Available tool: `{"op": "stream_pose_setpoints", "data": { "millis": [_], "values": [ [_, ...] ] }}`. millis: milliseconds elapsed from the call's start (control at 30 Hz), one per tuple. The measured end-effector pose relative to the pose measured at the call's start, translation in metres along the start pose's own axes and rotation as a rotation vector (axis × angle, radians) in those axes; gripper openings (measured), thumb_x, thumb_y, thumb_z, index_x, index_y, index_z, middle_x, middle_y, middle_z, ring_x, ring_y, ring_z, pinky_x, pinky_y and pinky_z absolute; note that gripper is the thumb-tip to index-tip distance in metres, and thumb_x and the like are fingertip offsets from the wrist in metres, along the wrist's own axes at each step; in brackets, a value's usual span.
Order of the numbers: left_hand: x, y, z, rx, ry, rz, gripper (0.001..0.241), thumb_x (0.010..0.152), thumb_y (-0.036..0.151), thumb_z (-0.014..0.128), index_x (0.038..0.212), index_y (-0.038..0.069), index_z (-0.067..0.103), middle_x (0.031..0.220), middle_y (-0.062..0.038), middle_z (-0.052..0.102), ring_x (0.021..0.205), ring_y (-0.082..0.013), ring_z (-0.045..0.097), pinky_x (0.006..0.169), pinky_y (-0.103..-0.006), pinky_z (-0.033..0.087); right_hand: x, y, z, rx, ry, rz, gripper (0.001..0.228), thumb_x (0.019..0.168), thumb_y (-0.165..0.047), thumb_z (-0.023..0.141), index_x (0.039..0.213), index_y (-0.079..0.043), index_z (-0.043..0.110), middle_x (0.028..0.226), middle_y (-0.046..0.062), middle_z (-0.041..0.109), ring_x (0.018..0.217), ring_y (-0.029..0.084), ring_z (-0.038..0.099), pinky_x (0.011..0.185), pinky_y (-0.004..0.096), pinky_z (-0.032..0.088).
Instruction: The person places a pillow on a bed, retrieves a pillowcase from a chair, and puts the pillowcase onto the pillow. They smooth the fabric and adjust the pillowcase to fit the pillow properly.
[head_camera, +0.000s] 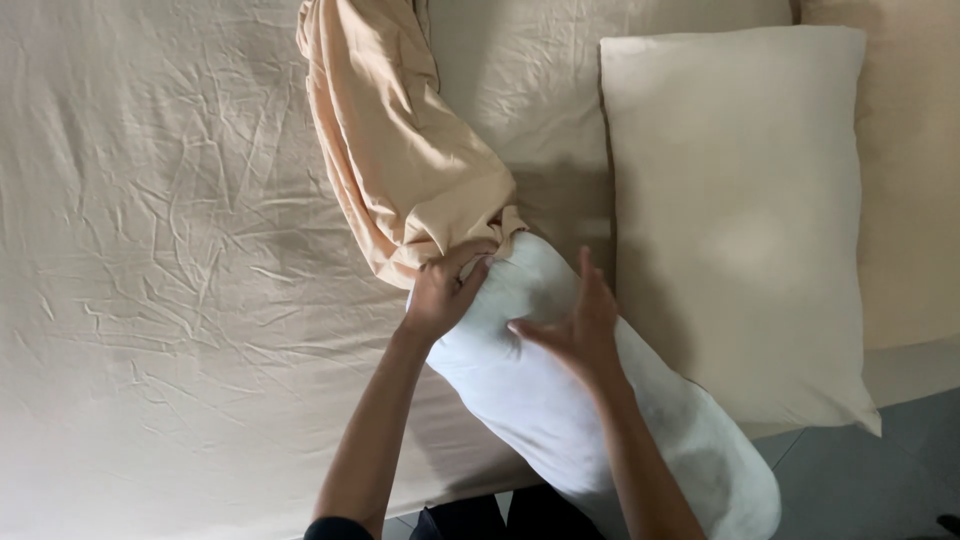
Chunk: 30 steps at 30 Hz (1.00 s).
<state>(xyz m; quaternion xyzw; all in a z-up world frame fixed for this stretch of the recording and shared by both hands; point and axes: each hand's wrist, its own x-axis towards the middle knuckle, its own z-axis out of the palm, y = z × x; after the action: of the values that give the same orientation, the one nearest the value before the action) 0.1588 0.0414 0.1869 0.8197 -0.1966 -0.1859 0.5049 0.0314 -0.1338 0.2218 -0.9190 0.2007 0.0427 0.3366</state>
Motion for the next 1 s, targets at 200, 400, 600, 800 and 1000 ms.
{"op": "stream_pose_setpoints", "data": {
  "millis": [200,400,600,800,1000],
  "values": [
    [-0.013,-0.013,0.014,0.216,-0.038,0.149,0.043,0.074,0.032,0.079,0.116,0.030,0.070,0.112,0.001,0.074,0.089,-0.0318,0.075,0.076,-0.0489,0.063,0.040,0.072,0.049,-0.089,0.076,0.062,0.069,0.054,-0.053,0.090,0.108,-0.014,0.074,0.088,0.012,0.071,0.085,0.034,0.074,0.080,0.041,0.056],
    [-0.044,-0.050,0.010,0.364,0.037,0.058,0.033,0.090,0.021,0.062,0.121,0.025,0.071,0.110,0.000,0.067,0.075,-0.0354,0.074,0.066,-0.0500,0.063,0.062,0.043,0.011,0.138,-0.069,0.000,0.092,0.059,-0.036,0.083,0.140,-0.010,0.050,0.129,0.025,0.056,0.120,0.046,0.058,0.099,0.054,0.045],
    [-0.009,-0.017,0.010,0.133,0.093,-0.020,0.030,0.097,0.015,0.055,0.121,0.022,0.072,0.117,-0.001,0.070,0.084,-0.0408,0.072,0.069,-0.0552,0.059,0.108,0.004,0.003,0.252,-0.287,-0.182,0.103,0.073,-0.023,0.080,0.164,-0.026,0.030,0.154,0.015,0.048,0.119,0.041,0.061,0.099,0.052,0.051],
    [0.017,-0.010,0.027,0.292,0.216,0.135,0.016,0.090,0.021,0.064,0.102,0.029,0.071,0.095,0.004,0.071,0.071,-0.0300,0.071,0.057,-0.0418,0.057,0.157,0.070,0.058,-0.299,-0.176,-0.361,0.058,0.079,-0.023,0.078,0.134,-0.035,0.062,0.109,0.002,0.073,0.092,0.032,0.074,0.081,0.044,0.059],
    [0.007,-0.083,0.012,0.295,0.545,-0.218,0.037,0.076,-0.008,0.062,0.106,0.013,0.059,0.096,-0.010,0.058,0.069,-0.0407,0.071,0.056,-0.0475,0.061,0.150,0.102,0.028,-0.337,-0.039,-0.351,0.046,0.087,-0.003,0.070,0.128,-0.024,0.068,0.108,0.005,0.072,0.093,0.030,0.075,0.080,0.043,0.062]
  ]
}}
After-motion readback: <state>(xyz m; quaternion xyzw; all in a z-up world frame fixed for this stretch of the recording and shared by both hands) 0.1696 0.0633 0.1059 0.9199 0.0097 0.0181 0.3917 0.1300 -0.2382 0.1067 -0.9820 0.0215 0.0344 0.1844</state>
